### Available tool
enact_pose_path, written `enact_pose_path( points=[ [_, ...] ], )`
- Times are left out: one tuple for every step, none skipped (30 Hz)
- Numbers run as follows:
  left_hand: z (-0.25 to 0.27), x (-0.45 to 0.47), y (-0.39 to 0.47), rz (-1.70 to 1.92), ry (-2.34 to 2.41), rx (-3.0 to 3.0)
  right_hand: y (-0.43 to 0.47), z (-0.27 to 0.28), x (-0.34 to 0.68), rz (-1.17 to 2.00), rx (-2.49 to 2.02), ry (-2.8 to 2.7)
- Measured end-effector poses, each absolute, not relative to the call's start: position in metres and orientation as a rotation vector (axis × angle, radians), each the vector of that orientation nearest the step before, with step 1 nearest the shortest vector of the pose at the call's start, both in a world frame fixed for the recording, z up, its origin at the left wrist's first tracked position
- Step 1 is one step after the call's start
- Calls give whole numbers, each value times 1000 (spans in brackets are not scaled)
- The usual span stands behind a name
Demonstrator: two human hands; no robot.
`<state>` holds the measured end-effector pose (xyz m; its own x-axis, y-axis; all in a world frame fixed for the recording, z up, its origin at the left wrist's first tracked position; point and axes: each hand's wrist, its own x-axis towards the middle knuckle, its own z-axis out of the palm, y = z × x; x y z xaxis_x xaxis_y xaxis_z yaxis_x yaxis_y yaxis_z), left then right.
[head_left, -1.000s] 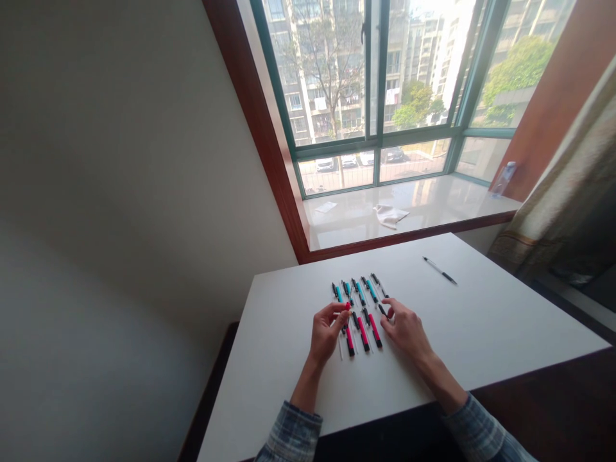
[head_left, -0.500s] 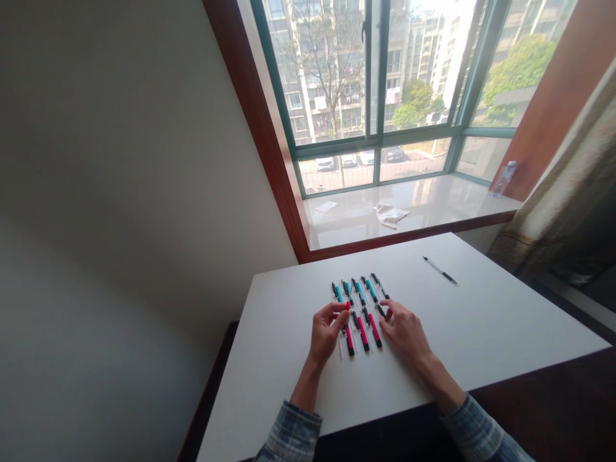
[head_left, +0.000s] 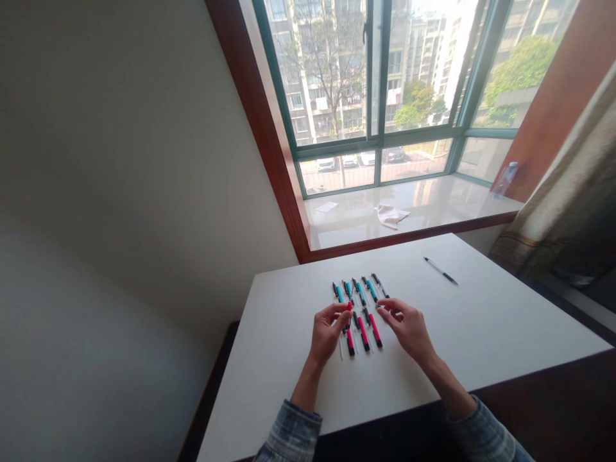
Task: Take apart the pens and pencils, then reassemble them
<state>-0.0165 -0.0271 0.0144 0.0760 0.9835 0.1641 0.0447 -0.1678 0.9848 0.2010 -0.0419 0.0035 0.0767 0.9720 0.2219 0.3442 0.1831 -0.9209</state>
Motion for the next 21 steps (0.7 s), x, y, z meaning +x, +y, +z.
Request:
enact_pose_path(
  points=[
    [14, -16, -28, 1245, 1107, 1411, -43, 9, 198, 858, -1297, -1421],
    [15, -16, -28, 1238, 1105, 1425, -44, 15, 195, 919, -1253, -1401],
    [15, -16, -28, 1230, 1101, 1446, -45, 20, 191, 972, -1212, -1388],
    [15, -16, -29, 1221, 1096, 1473, -46, 24, 186, 1018, -1177, -1376],
    [16, -17, -29, 1213, 1091, 1504, -46, 28, 182, 1056, -1146, -1365],
    [17, -17, -30, 1208, 1087, 1535, -45, 31, 178, 1085, -1124, -1351],
    [17, -17, -30, 1206, 1083, 1562, -45, 33, 174, 1108, -1108, -1338],
    [18, -17, -30, 1203, 1079, 1585, -45, 34, 171, 1124, -1095, -1328],
    [19, -17, -30, 1198, 1076, 1605, -45, 35, 168, 1134, -1086, -1323],
    [20, -17, -30, 1192, 1075, 1621, -44, 36, 165, 1139, -1076, -1321],
    [21, -16, -30, 1185, 1074, 1635, -44, 37, 164, 1145, -1064, -1319],
    [21, -16, -30, 1178, 1074, 1647, -45, 38, 163, 1150, -1051, -1313],
    [21, -16, -31, 1170, 1075, 1657, -45, 39, 163, 1153, -1038, -1301],
    [21, -16, -31, 1164, 1079, 1665, -45, 40, 163, 1151, -1025, -1282],
    [20, -16, -31, 1158, 1088, 1670, -45, 42, 165, 1141, -1014, -1256],
    [19, -15, -31, 1154, 1101, 1670, -45, 43, 168, 1119, -1007, -1221],
    [19, -15, -31, 1155, 1113, 1664, -44, 45, 172, 1088, -1003, -1180],
    [18, -15, -31, 1162, 1117, 1646, -44, 47, 176, 1053, -1004, -1137],
    [17, -14, -31, 1177, 1110, 1615, -43, 48, 180, 1021, -1005, -1097],
    [16, -14, -31, 1196, 1092, 1575, -43, 49, 184, 998, -1004, -1063],
    [15, -14, -31, 1219, 1069, 1531, -42, 49, 188, 989, -1000, -1041]
  ],
)
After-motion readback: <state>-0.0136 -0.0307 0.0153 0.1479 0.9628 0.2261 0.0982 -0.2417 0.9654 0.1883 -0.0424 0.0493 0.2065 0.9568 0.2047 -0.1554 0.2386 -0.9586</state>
